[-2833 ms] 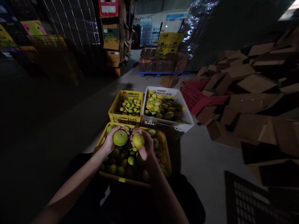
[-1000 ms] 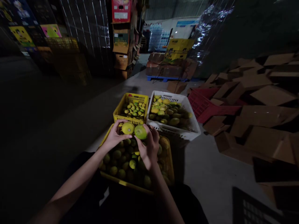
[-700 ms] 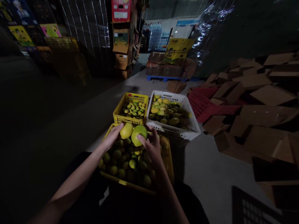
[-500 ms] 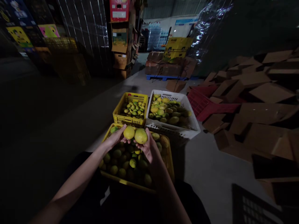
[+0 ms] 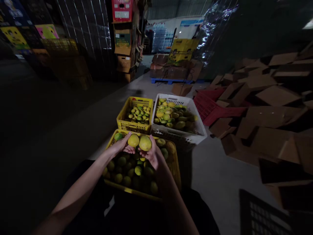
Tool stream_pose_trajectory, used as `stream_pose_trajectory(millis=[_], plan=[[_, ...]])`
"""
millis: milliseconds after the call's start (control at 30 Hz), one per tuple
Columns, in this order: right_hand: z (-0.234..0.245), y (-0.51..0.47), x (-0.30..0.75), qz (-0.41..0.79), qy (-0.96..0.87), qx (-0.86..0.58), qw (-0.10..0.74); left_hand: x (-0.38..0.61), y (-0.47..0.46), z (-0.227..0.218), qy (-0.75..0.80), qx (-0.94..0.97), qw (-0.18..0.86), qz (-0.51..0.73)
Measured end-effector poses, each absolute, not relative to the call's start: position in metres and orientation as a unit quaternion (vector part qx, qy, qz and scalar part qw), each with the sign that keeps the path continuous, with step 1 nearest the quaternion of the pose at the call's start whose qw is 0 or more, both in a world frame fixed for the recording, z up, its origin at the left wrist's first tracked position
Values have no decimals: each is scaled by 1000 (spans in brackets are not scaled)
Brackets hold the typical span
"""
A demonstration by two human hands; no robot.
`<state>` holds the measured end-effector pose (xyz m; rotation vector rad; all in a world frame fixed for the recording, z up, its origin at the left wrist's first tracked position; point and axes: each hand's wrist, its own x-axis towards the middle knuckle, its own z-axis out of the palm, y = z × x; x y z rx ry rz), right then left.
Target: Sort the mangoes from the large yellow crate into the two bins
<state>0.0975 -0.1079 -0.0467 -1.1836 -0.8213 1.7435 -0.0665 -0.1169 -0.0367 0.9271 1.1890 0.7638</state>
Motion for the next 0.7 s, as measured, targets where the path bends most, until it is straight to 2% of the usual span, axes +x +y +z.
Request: stream_pose_trajectory(millis=[100,267,333,500,700], plan=[[-42,-112,97,693,-306,-475,448,-64,-120,-37,515,449,608,404],[-40,-116,93,602,-364,-448,551,-62,-119,-44,481,583,387,528],[-43,-115,90,552,-393,-431,596,-63,-116,-46,484,581,343,557],[-48,-115,87,435,-458,-411,658,-68,-110,-46,442,558,385,587],[-38,-120,92,517,-442,-365,636,-70,-114,-36,409,438,515,613]])
